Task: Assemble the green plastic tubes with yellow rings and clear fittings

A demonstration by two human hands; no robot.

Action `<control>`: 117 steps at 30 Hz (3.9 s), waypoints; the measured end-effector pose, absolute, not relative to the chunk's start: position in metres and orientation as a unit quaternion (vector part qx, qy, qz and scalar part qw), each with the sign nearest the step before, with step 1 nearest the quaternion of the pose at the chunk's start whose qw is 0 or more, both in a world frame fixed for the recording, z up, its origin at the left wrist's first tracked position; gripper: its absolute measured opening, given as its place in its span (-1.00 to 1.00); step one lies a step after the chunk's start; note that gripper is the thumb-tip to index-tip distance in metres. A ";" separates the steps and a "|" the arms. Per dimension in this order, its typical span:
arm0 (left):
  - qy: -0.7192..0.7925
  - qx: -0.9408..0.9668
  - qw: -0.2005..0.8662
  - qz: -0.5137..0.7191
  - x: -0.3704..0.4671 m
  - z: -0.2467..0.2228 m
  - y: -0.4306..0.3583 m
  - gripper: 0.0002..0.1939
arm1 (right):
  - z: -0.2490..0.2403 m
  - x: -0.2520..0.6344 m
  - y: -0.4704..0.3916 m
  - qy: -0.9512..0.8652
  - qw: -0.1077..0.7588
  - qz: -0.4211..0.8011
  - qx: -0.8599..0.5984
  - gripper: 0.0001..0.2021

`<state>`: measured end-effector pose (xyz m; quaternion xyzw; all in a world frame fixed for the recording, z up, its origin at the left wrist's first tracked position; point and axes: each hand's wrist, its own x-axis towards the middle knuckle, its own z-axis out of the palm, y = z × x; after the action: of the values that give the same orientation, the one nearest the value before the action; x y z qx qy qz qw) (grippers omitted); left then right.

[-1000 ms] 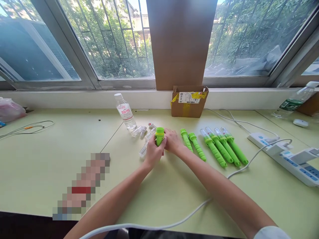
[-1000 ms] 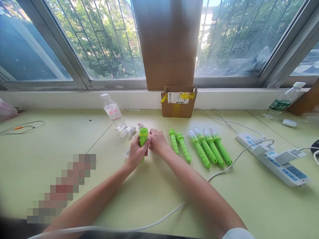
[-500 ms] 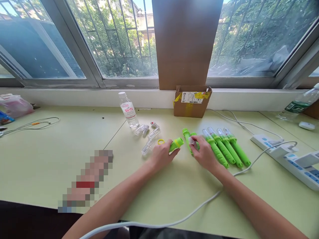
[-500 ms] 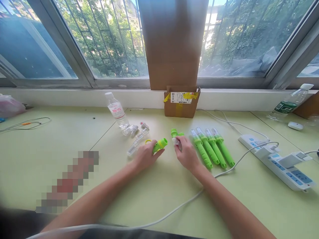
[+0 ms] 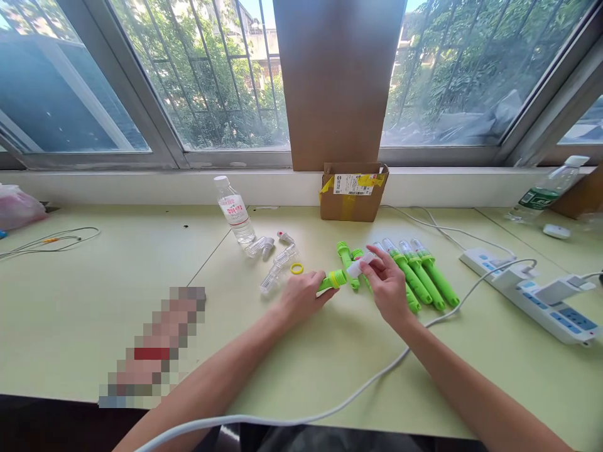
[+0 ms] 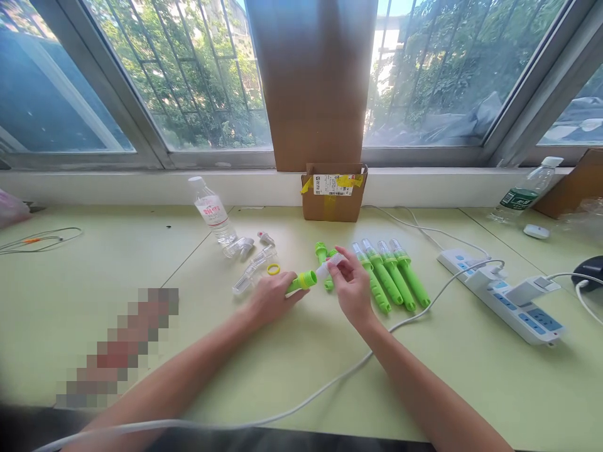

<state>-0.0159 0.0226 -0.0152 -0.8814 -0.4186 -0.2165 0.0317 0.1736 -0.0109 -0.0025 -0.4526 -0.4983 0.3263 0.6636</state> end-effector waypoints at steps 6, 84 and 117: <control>-0.426 -0.881 0.043 -0.202 -0.016 -0.014 0.022 -0.64 | -0.002 0.169 -0.014 -0.511 0.635 0.358 -0.456 -0.67; -0.344 -0.776 -0.126 -0.514 -0.022 -0.012 0.012 -0.87 | -0.006 0.052 0.104 -0.865 0.202 -0.096 -0.449 -0.72; -0.408 -0.886 0.098 -0.198 -0.020 -0.016 0.022 -0.74 | 0.000 0.182 0.000 -0.605 0.540 0.345 -0.473 -0.66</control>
<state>-0.0199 0.0219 -0.0157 -0.8858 -0.4081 -0.1981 0.0975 0.1817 -0.0004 -0.0003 -0.4729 -0.6047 0.3446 0.5403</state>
